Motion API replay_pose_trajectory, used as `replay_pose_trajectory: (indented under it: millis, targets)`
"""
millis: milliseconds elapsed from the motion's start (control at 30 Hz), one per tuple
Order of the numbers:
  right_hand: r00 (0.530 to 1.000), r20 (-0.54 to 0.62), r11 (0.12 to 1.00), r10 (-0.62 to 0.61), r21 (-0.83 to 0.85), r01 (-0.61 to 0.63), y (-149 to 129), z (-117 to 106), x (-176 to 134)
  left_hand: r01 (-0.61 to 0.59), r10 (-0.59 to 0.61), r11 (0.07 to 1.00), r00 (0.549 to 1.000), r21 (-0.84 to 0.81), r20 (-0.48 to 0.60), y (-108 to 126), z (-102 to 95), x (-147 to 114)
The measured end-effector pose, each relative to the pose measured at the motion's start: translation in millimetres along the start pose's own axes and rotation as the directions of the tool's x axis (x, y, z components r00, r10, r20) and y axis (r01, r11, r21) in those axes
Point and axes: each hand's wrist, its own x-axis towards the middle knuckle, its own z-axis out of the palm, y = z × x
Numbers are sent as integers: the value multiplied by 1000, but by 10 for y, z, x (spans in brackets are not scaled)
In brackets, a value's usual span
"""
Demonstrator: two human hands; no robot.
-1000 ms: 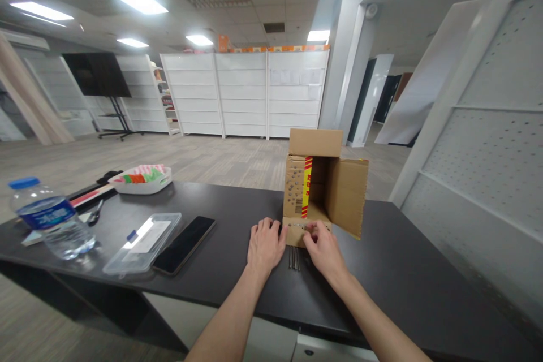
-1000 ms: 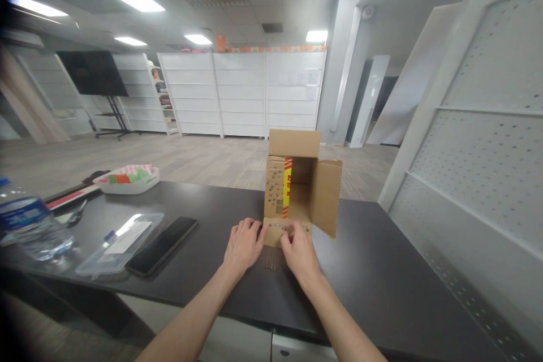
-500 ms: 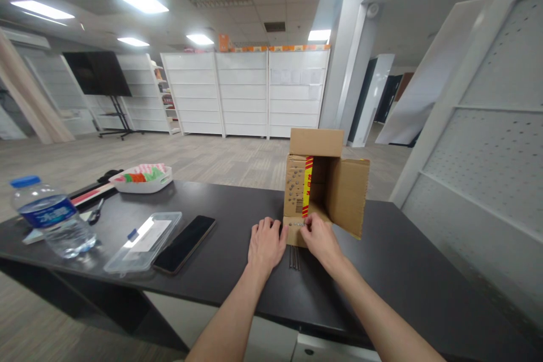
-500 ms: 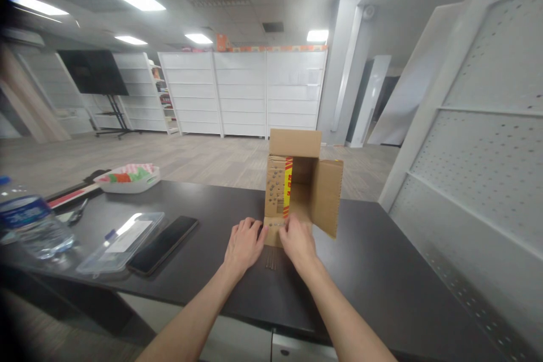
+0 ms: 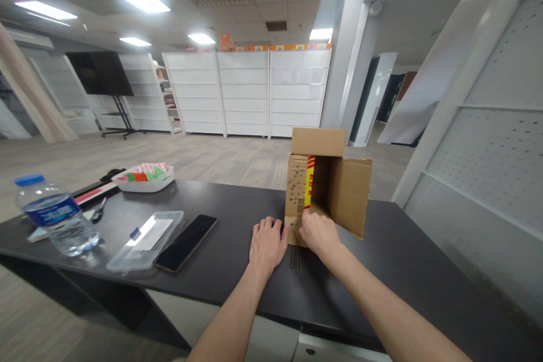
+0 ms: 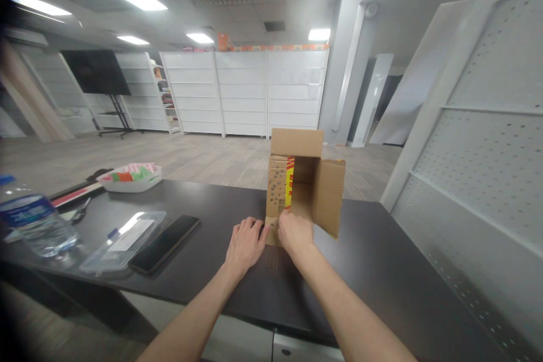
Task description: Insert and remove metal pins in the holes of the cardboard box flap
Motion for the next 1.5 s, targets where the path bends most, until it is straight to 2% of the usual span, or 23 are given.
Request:
replay_pose_trajectory:
  millis: [333, 767, 1133, 1333, 1500]
  targets:
    - [999, -19, 999, -38, -19, 37, -41, -13, 49, -3, 3, 1000, 1000, 8, -3, -5, 20, 7]
    - [999, 23, 998, -30, 64, 29, -48, -10, -29, -13, 13, 1000, 1000, 9, -18, -6, 13, -1]
    - [997, -71, 984, -23, 173, 35, 141, 111, -82, -22, 22, 1000, 999, 0, -26, -15, 18, -5]
    - [992, -126, 986, -25, 161, 45, 162, 99, -112, -25, 26, 999, 999, 25, -35, -15, 31, -3]
    - [961, -275, 970, -43, 218, 106, 178, 105, -192, -26, 27, 999, 999, 23, -38, -22, 36, -5]
